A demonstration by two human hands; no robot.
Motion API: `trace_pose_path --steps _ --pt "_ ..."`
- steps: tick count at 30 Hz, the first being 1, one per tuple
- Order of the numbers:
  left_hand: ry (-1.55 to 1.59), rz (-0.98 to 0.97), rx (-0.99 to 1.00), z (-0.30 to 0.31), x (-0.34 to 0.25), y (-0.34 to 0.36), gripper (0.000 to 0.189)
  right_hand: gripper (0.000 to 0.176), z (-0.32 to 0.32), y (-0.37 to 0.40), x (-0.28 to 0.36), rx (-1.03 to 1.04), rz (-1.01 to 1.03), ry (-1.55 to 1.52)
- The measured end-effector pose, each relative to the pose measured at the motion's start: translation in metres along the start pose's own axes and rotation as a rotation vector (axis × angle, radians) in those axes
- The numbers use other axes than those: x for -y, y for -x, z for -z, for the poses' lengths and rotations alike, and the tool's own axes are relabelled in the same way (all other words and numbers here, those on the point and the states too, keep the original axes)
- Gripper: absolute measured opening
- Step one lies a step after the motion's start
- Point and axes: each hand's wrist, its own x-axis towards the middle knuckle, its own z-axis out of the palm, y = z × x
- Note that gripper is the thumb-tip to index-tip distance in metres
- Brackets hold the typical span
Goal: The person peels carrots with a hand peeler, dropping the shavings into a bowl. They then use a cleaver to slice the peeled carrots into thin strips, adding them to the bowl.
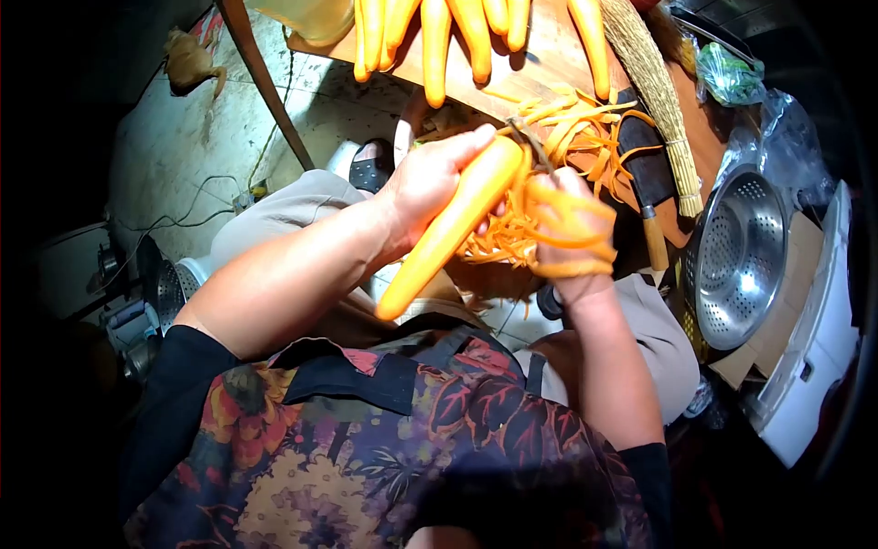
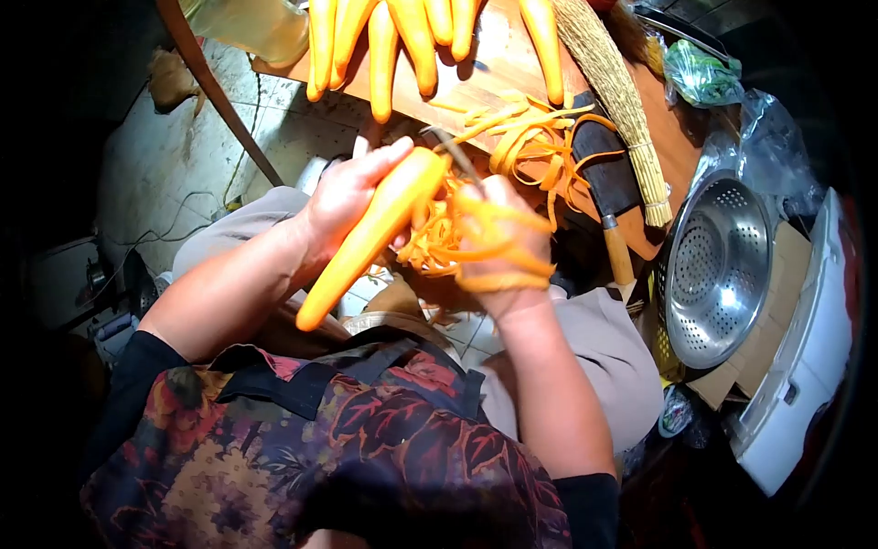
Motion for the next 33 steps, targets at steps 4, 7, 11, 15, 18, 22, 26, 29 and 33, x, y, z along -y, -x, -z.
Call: trace_pose_path --steps 4,7,11,15,18,22,26,29,33 --pt "-0.063 0.038 0.097 -0.006 -0.006 0.010 0.052 0.015 -0.002 -0.003 -0.021 0.005 -0.042 0.124" --pt "0.023 0.007 0.170 0.010 -0.009 0.000 0.053 0.010 -0.007 0.000 -0.019 0.082 -0.127 0.020" --pt "0.057 -0.017 0.202 0.018 -0.014 -0.001 0.054 0.011 -0.005 -0.002 -0.007 0.145 -0.269 -0.074" --pt "0.128 -0.146 0.222 0.025 -0.021 -0.003 0.052 0.011 -0.014 0.003 -0.003 -0.073 -0.274 -0.519" --pt "0.132 -0.265 0.182 0.034 -0.032 -0.006 0.050 0.027 -0.056 0.046 -0.044 0.414 -0.079 0.268" --pt "0.135 -0.358 0.074 0.039 -0.037 -0.004 0.045 0.035 -0.018 0.013 -0.007 0.823 -0.476 0.102" --pt "0.069 -0.371 0.034 0.034 -0.024 0.008 0.043 0.034 -0.036 0.022 -0.010 1.049 -0.272 0.329" --pt "0.052 -0.355 -0.012 0.037 -0.011 0.014 0.042 0.030 -0.019 0.025 0.008 0.768 -0.354 0.149" --pt "0.060 -0.404 -0.001 0.043 -0.001 0.025 0.041 0.035 -0.055 0.071 -0.041 0.625 -0.109 0.276"
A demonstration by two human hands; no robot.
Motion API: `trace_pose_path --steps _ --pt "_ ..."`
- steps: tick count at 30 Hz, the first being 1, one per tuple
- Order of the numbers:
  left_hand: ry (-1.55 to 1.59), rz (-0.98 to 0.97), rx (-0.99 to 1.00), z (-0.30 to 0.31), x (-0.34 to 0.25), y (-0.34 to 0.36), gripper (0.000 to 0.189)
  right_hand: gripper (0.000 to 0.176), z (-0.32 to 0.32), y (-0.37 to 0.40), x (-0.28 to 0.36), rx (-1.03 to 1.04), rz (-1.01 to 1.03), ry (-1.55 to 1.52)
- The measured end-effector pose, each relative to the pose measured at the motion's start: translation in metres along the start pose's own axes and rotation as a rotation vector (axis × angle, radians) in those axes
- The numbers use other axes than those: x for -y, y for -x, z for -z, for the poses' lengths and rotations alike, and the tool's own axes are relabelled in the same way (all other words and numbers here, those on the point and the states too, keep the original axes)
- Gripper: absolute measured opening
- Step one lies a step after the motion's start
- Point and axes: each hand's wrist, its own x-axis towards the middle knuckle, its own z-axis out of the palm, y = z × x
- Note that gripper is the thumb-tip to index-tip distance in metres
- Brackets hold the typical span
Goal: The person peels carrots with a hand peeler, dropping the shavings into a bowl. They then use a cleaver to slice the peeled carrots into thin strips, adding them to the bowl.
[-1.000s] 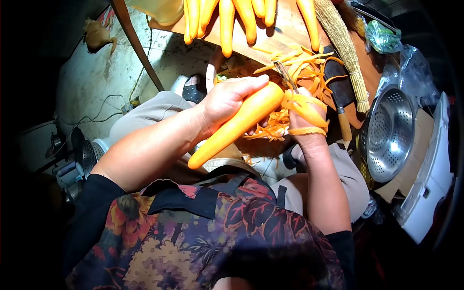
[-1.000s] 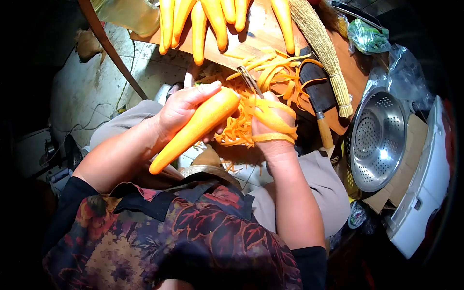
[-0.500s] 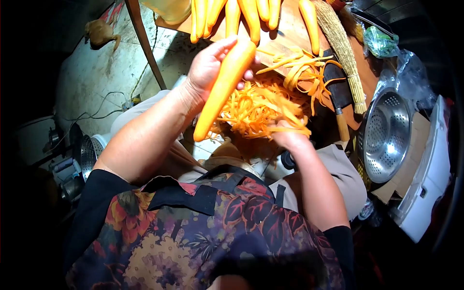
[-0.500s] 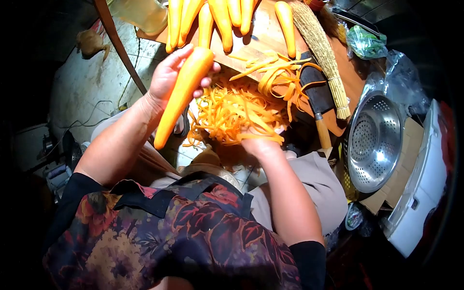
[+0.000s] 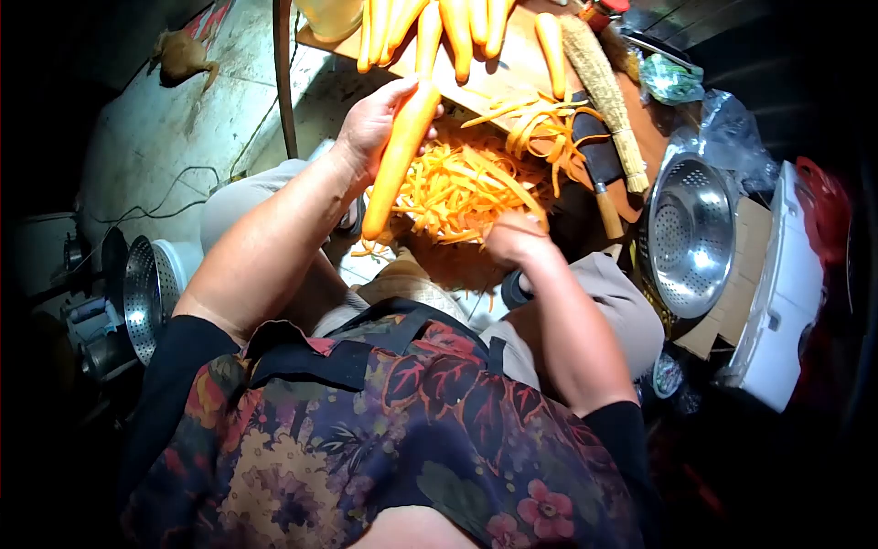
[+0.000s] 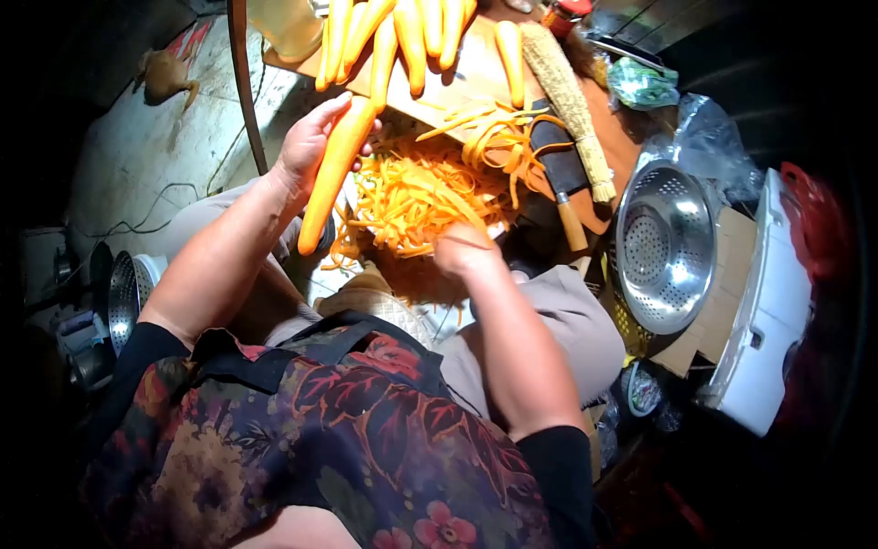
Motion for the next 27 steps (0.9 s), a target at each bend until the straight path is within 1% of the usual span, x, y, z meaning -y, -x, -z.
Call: trace_pose_path --steps 1,2,3,4,5,6,7,9,10,11,12,13,15,16,17,19,20,21,23,24,25,27 --pt "0.002 -0.003 -0.012 0.002 0.000 0.003 0.041 0.038 -0.030 -0.001 -0.018 0.025 0.201 0.335" --pt "-0.019 -0.022 -0.043 -0.001 -0.003 0.010 0.041 0.040 -0.035 -0.002 -0.018 0.132 0.063 0.159" --pt "-0.036 -0.035 -0.083 0.000 -0.002 0.018 0.041 0.040 -0.016 -0.003 -0.005 0.129 0.065 0.167" --pt "-0.046 -0.035 -0.079 0.004 0.000 0.024 0.041 0.038 0.020 0.000 0.016 0.201 -0.034 0.074" --pt "-0.063 -0.034 -0.073 0.009 0.001 0.025 0.042 0.037 0.043 0.003 0.030 0.268 -0.136 -0.023" --pt "-0.068 -0.032 -0.037 0.011 0.000 0.029 0.044 0.035 0.050 0.011 0.028 0.157 -0.114 -0.093" --pt "-0.078 -0.030 -0.063 0.012 0.001 0.032 0.045 0.036 0.057 0.018 0.027 0.149 -0.140 -0.201" --pt "-0.048 -0.067 -0.113 0.002 0.000 0.050 0.046 0.036 0.063 0.030 0.038 0.028 -0.136 -0.223" --pt "0.003 -0.031 -0.091 0.007 0.004 0.054 0.045 0.036 0.063 0.037 0.044 0.021 -0.128 -0.227" --pt "0.051 0.002 -0.067 0.016 0.011 0.055 0.045 0.035 0.062 0.044 0.051 -0.084 -0.085 -0.309" --pt "0.088 0.020 0.008 0.019 0.017 0.062 0.045 0.033 0.060 0.050 0.056 -0.187 -0.041 -0.391" --pt "0.072 0.010 -0.041 0.020 0.027 0.069 0.046 0.033 0.059 0.053 0.058 -0.197 -0.031 -0.393" --pt "0.086 0.057 -0.054 0.015 0.039 0.090 0.046 0.033 0.056 0.060 0.054 -0.282 0.061 -0.480" --pt "0.116 0.066 -0.026 0.017 0.047 0.098 0.045 0.032 0.053 0.062 0.051 -0.299 0.066 -0.526" --pt "0.113 0.061 -0.089 0.011 0.052 0.113 0.046 0.032 0.051 0.065 0.050 -0.306 0.076 -0.521" --pt "0.189 0.133 -0.018 0.024 0.070 0.122 0.046 0.031 0.051 0.070 0.053 -0.262 0.052 -0.701" --pt "0.186 0.175 -0.043 0.026 0.074 0.129 0.046 0.026 0.056 0.074 0.058 -0.249 0.088 -0.768" --pt "0.194 0.192 -0.040 0.028 0.078 0.135 0.044 0.026 0.060 0.078 0.063 -0.251 0.100 -0.763" --pt "0.186 0.179 -0.070 0.028 0.081 0.141 0.044 0.017 0.071 0.084 0.073 -0.048 -0.002 -1.170" --pt "0.197 0.180 -0.081 0.028 0.080 0.144 0.043 0.017 0.069 0.081 0.070 -0.022 0.009 -1.235" --pt "0.196 0.172 -0.079 0.028 0.077 0.145 0.043 0.017 0.068 0.078 0.068 -0.024 0.016 -1.231" --pt "0.231 0.174 -0.048 0.031 0.072 0.146 0.043 0.018 0.067 0.073 0.066 -0.058 0.036 -1.340"
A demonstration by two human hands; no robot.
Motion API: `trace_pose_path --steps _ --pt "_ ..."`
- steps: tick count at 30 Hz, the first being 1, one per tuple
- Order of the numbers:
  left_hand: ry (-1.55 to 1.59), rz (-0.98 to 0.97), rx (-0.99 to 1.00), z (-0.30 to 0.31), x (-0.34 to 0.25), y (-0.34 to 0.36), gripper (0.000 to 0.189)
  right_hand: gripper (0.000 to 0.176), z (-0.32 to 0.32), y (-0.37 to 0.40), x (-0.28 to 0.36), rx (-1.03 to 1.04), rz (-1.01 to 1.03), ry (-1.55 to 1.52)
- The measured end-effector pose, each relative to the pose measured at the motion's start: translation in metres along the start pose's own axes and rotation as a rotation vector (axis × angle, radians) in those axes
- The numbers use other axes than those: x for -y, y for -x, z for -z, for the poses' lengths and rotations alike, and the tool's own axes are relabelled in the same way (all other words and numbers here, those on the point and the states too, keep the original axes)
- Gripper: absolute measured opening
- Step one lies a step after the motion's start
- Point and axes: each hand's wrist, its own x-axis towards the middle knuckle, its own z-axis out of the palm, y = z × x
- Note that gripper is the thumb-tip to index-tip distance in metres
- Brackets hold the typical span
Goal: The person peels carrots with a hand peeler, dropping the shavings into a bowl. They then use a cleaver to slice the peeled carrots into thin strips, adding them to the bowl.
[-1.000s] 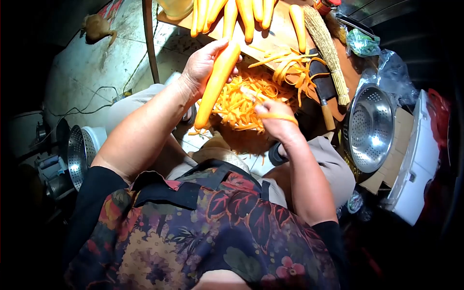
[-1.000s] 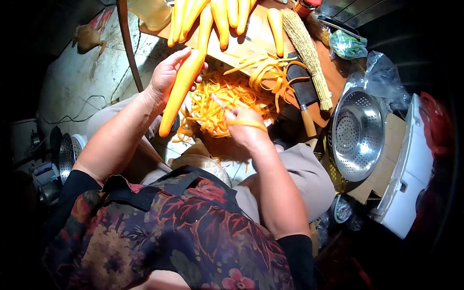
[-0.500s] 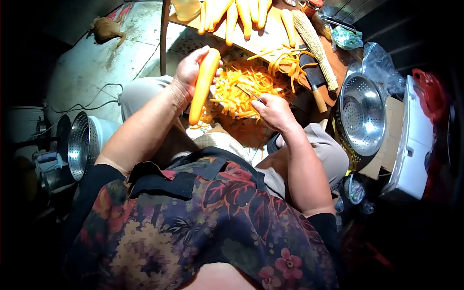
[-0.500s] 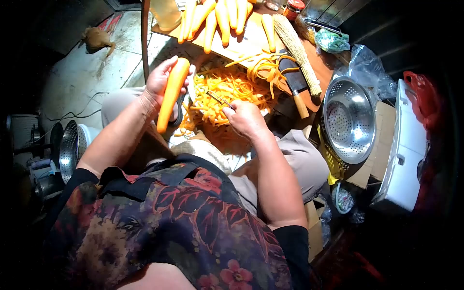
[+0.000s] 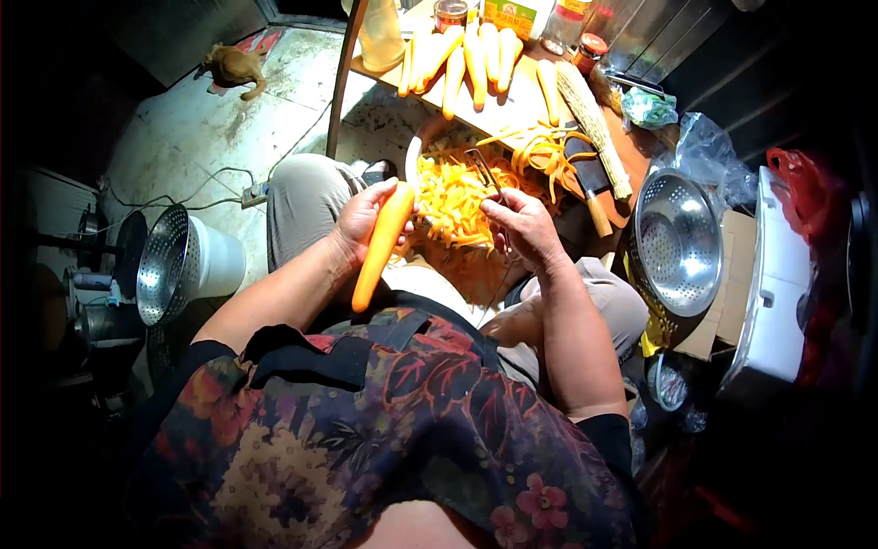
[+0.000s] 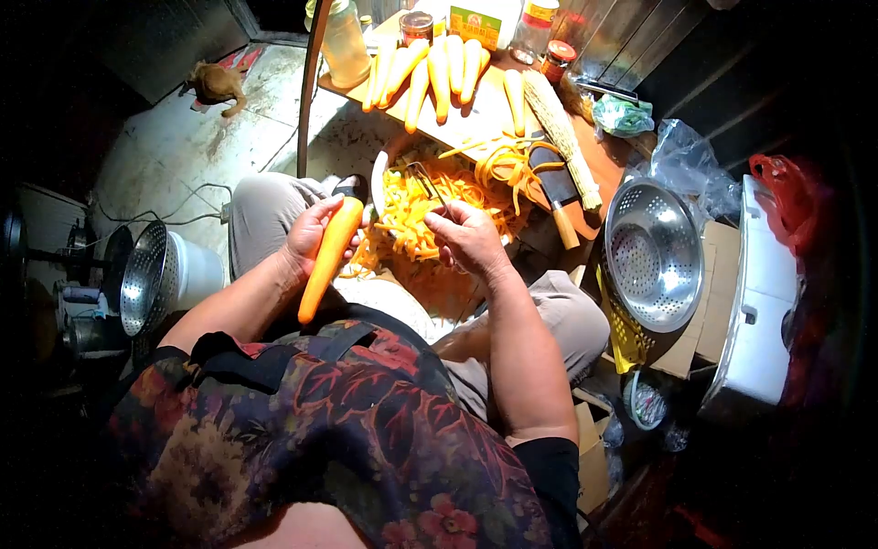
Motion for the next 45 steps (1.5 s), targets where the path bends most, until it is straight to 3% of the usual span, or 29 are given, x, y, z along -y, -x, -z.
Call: trace_pose_path --steps 4,6,8,17,20,22,25,28,29,33,37,41,45 --pt "-0.020 -0.109 0.057 -0.005 -0.019 -0.004 0.046 0.018 0.006 -0.004 0.009 -0.023 -0.066 -0.179" --pt "0.001 -0.064 0.114 -0.013 -0.034 -0.004 0.046 0.018 0.013 -0.007 0.012 -0.075 -0.120 -0.129" --pt "-0.042 -0.160 0.076 -0.025 -0.047 -0.008 0.044 0.015 0.019 -0.008 0.014 -0.140 -0.181 -0.155" --pt "-0.187 -0.187 -0.034 -0.056 -0.105 -0.059 0.038 0.015 0.096 -0.028 0.048 -0.538 -0.229 0.097" --pt "-0.173 -0.116 0.032 -0.051 -0.105 -0.084 0.038 0.020 0.141 -0.042 0.045 -0.665 -0.218 0.245" --pt "-0.194 -0.102 -0.103 -0.054 -0.098 -0.094 0.039 0.024 0.177 -0.052 0.035 -0.704 -0.197 0.260" --pt "-0.234 -0.139 -0.041 -0.069 -0.097 -0.096 0.038 0.024 0.208 -0.068 0.039 -0.852 -0.257 0.338" --pt "-0.257 -0.130 -0.100 -0.074 -0.097 -0.102 0.040 0.024 0.243 -0.091 0.031 -0.908 -0.250 0.403" --pt "-0.261 -0.113 -0.110 -0.072 -0.097 -0.104 0.042 0.025 0.251 -0.102 0.028 -0.958 -0.142 0.644" --pt "-0.294 -0.097 -0.182 -0.066 -0.097 -0.102 0.038 0.030 0.273 -0.122 0.038 -0.952 -0.182 1.014" --pt "-0.302 -0.120 -0.235 -0.059 -0.095 -0.102 0.034 0.036 0.304 -0.146 0.028 -0.940 -0.167 1.077" --pt "-0.322 -0.170 -0.217 -0.056 -0.095 -0.098 0.031 0.041 0.301 -0.149 0.026 -0.898 0.103 1.087" --pt "-0.278 -0.157 -0.232 -0.062 -0.094 -0.098 0.031 0.050 0.269 -0.148 0.029 -0.809 0.214 1.211"
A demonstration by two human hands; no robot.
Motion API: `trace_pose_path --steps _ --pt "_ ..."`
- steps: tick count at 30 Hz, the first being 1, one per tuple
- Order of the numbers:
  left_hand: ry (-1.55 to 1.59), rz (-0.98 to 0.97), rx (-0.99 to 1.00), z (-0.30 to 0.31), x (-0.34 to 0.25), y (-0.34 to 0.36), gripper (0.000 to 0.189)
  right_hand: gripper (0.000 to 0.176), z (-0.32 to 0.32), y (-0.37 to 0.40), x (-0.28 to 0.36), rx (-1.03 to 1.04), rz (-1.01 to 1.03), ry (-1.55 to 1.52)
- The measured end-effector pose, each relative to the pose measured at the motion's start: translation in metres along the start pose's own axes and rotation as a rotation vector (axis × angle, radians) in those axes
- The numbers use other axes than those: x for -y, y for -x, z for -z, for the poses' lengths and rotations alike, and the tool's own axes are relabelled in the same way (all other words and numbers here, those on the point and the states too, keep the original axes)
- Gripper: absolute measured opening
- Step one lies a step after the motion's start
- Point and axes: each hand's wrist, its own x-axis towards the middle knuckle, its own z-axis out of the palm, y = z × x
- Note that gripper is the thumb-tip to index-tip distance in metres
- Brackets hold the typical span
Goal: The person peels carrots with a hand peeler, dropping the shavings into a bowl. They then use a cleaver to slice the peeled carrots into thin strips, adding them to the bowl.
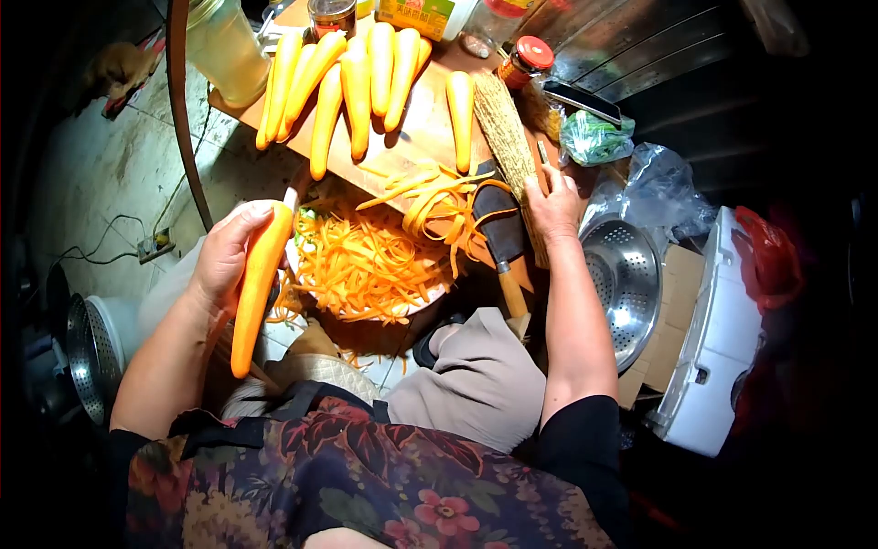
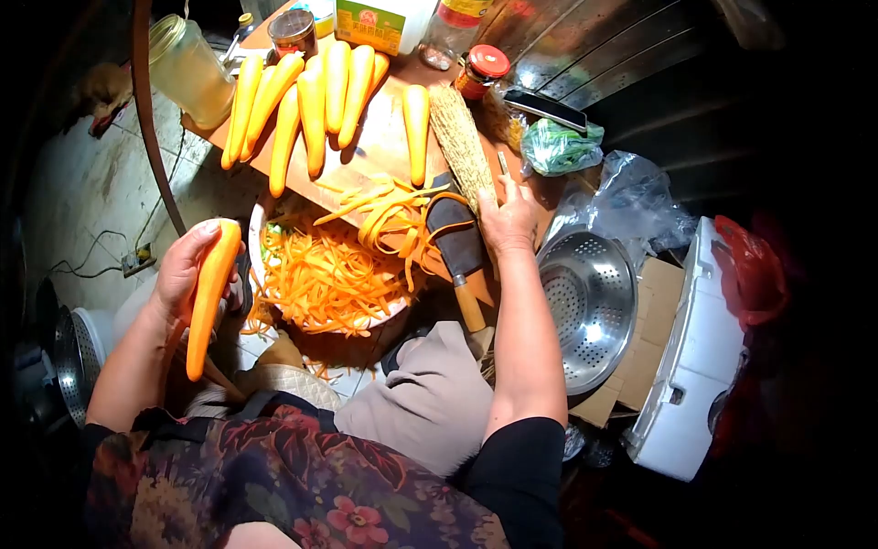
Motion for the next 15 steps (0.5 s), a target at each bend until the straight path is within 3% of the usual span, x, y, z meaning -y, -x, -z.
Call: trace_pose_path --steps 3,11,15 --pt "-0.030 0.024 0.012 -0.003 0.000 0.000 0.030 0.059 -0.011 0.009 0.011 0.116 -0.070 0.073" --pt "-0.053 -0.016 0.014 0.000 -0.005 0.001 0.027 0.058 0.005 0.024 0.021 0.009 0.023 0.036" --pt "-0.044 -0.077 0.088 0.009 -0.006 0.000 0.027 0.059 0.022 0.055 0.030 0.114 -0.034 -0.004"
